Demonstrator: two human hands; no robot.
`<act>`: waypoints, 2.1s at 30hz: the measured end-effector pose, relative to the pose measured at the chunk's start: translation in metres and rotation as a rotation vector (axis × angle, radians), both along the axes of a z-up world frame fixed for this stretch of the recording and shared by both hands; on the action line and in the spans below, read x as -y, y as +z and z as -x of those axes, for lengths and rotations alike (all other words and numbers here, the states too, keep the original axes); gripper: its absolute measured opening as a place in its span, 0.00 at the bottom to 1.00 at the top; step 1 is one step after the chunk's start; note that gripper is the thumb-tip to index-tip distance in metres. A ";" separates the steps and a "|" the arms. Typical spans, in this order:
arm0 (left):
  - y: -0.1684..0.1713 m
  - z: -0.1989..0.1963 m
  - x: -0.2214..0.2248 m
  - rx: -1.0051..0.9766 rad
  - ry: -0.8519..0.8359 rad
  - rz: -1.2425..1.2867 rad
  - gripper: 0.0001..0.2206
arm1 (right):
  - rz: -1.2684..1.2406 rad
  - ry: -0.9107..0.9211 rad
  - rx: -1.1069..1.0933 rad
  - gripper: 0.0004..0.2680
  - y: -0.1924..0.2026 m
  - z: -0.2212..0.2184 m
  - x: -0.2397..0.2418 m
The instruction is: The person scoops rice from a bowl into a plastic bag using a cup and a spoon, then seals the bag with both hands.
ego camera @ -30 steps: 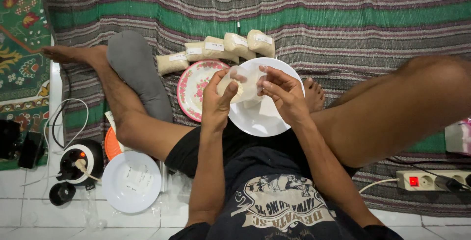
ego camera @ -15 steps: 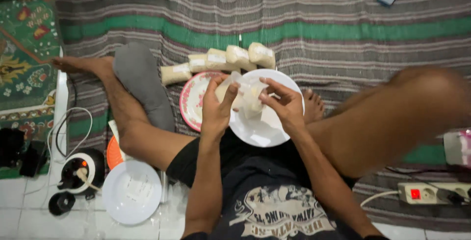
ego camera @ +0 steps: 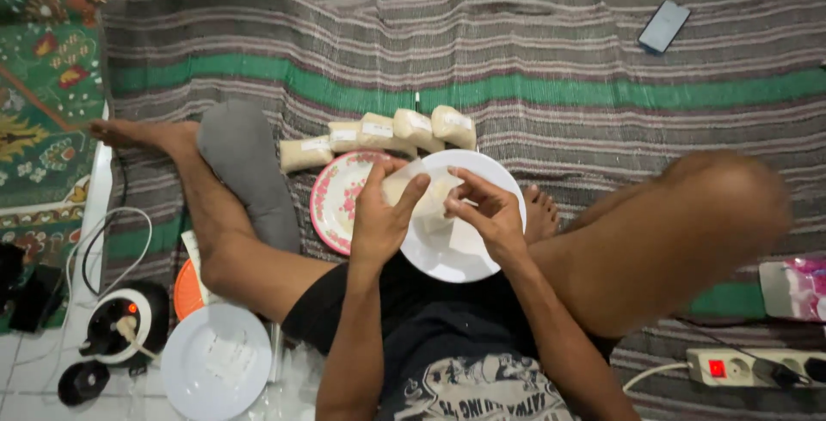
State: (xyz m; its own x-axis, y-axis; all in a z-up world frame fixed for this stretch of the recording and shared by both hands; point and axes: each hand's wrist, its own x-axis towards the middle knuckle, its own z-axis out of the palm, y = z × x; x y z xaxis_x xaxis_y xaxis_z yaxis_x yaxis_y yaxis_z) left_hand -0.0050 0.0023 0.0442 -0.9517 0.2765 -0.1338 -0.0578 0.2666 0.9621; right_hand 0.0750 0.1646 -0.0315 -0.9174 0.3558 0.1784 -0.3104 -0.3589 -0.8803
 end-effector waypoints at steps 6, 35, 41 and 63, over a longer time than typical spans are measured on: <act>0.018 0.001 0.000 -0.016 -0.032 0.145 0.29 | -0.015 0.022 -0.010 0.21 -0.002 0.002 0.000; 0.076 0.002 -0.002 -0.129 -0.247 0.314 0.29 | 0.072 0.045 -0.081 0.20 -0.005 0.001 -0.001; 0.069 0.008 -0.003 -0.197 -0.240 0.331 0.27 | 0.118 0.089 -0.067 0.21 0.008 -0.001 0.002; 0.070 -0.003 -0.008 -0.411 -0.206 0.314 0.28 | 0.153 0.128 -0.041 0.23 -0.010 0.001 -0.001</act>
State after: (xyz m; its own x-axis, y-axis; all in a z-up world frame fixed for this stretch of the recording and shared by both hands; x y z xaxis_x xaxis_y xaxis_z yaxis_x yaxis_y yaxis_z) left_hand -0.0019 0.0100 0.1139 -0.8733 0.4693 0.1307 0.3891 0.5105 0.7668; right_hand 0.0743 0.1657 -0.0415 -0.9498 0.2628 0.1695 -0.2884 -0.5263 -0.7999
